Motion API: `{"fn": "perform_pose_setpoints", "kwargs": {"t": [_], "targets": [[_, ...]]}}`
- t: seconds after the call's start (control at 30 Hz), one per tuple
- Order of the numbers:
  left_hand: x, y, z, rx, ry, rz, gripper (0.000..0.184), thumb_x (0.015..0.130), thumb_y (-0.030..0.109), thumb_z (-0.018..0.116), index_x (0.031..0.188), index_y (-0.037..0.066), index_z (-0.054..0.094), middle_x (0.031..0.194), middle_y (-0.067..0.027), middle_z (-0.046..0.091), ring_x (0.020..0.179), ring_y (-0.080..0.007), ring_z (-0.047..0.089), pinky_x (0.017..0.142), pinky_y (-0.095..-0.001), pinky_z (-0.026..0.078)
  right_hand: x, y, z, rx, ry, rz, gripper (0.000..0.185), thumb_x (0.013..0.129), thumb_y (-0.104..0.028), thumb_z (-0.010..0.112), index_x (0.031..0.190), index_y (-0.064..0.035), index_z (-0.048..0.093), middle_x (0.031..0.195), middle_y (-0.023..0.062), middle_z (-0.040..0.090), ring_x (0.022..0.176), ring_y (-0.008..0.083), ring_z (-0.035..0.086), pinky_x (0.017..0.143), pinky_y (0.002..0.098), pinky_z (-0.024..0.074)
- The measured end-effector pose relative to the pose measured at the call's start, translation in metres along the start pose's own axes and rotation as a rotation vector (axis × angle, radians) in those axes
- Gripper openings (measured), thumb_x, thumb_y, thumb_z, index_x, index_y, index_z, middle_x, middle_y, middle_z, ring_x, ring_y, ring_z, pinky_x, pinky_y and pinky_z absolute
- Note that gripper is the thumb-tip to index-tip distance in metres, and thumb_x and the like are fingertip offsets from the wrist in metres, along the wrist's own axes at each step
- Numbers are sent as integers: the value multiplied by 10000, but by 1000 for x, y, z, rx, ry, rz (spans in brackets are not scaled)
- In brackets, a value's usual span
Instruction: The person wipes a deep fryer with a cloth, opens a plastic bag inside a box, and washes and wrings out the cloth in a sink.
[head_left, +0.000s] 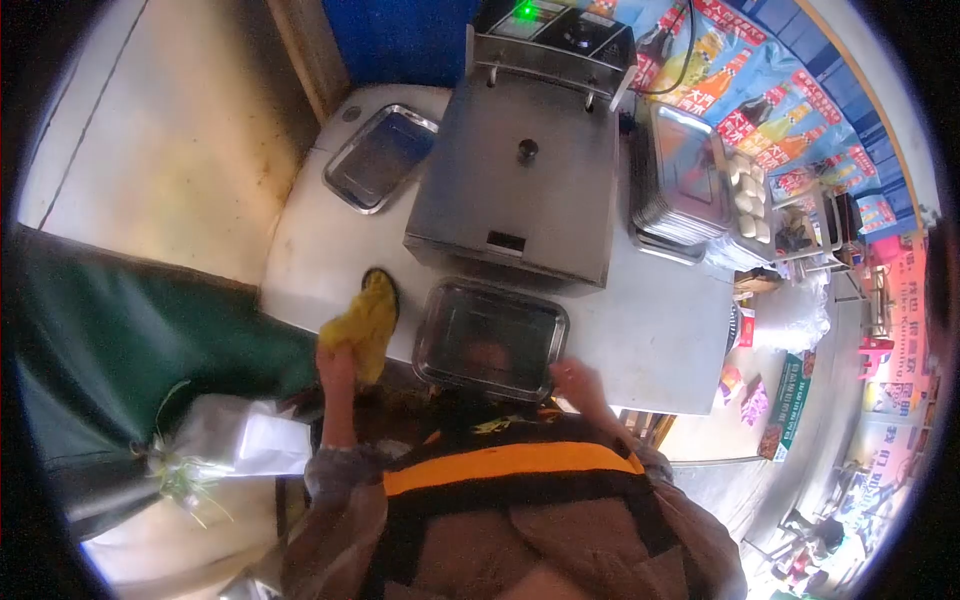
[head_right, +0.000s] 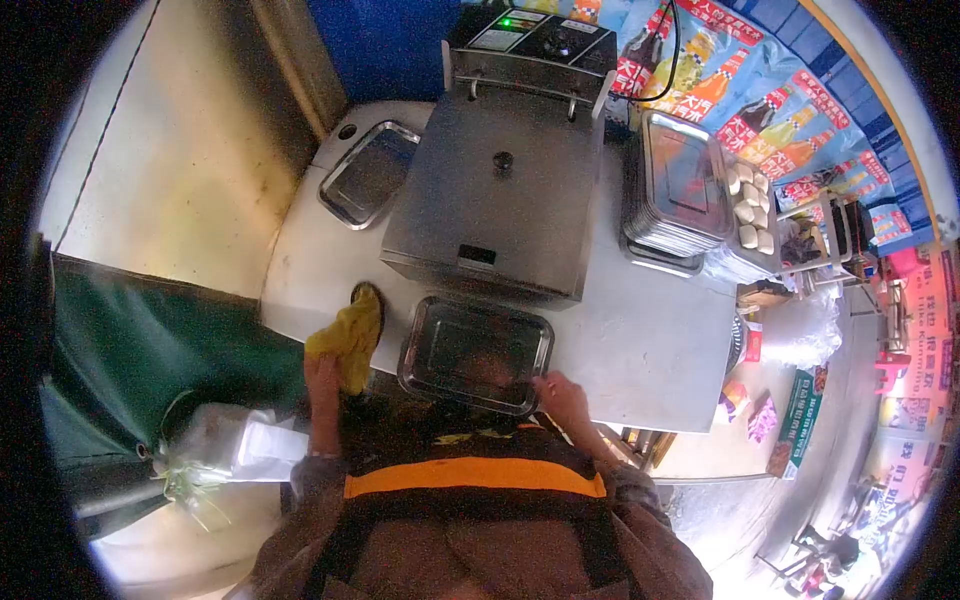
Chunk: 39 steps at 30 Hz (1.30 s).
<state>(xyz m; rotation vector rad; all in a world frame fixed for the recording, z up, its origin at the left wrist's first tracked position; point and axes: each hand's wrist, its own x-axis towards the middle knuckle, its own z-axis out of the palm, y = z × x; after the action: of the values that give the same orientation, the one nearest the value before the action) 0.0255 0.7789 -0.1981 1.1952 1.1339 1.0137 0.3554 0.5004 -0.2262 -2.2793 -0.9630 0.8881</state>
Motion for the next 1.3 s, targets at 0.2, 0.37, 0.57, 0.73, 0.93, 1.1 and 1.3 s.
{"fn": "perform_pose_setpoints", "kwargs": {"t": [0.2, 0.37, 0.57, 0.73, 0.93, 1.1, 1.3], "targets": [[-90, 38, -13, -200, -151, -262, 474, 737, 177, 519, 1183, 20, 475, 1066, -109, 557, 991, -221, 545, 879, -354, 446, 10, -54, -13, 118, -59, 106, 371, 873, -357, 469, 841, 7, 533, 688, 214, 586, 665, 372, 597, 623, 457, 457], [-114, 27, 42, -19, -275, -495, 395, 749, 181, 519, 1096, -7, 533, 986, -85, 586, 863, -188, 562, 762, -321, 462, 43, -39, 5, -19, 61, -15, 373, 867, -359, 476, 788, 4, 509, 713, 248, 565, 708, 447, 547, 621, 506, 420], [-93, -30, 95, -15, -297, -457, 309, 844, 190, 508, 1076, -13, 541, 919, -62, 587, 783, -166, 561, 680, -291, 449, 44, -40, -2, 83, -1, 7, 393, 861, -389, 496, 849, 1, 544, 728, 225, 594, 726, 412, 576, 637, 471, 448], [-116, 73, 110, 179, -455, -419, 380, 849, 233, 491, 1151, 4, 514, 1040, -110, 557, 923, -207, 544, 833, -330, 420, 24, -38, -43, 172, -84, 95, 389, 878, -388, 482, 882, -6, 559, 711, 161, 625, 674, 335, 612, 629, 421, 483], [-158, 197, 176, -184, -443, -573, 540, 822, 222, 497, 1280, -30, 364, 1192, -142, 496, 1074, -217, 503, 923, -324, 390, -6, -56, -81, 814, -497, -481, 395, 900, -297, 499, 1186, -27, 467, 1066, 113, 576, 930, 182, 559, 773, 312, 464], [-134, 175, 249, 399, -1204, -4, 541, 850, 101, 485, 1350, 14, 298, 1267, -153, 455, 1146, -224, 463, 970, -331, 352, -37, -59, -118, 1356, -405, -79, 453, 889, -293, 512, 1250, -36, 418, 1134, 109, 536, 1040, 206, 500, 905, 340, 395], [-123, 129, 201, 641, -840, -187, 443, 874, 152, 504, 1291, 42, 401, 1201, -133, 521, 1059, -226, 525, 908, -317, 398, -33, 96, -224, 633, 703, 219, 487, 826, -261, 593, 1195, -17, 388, 1079, 203, 514, 1100, 316, 467, 902, 427, 396]]}}
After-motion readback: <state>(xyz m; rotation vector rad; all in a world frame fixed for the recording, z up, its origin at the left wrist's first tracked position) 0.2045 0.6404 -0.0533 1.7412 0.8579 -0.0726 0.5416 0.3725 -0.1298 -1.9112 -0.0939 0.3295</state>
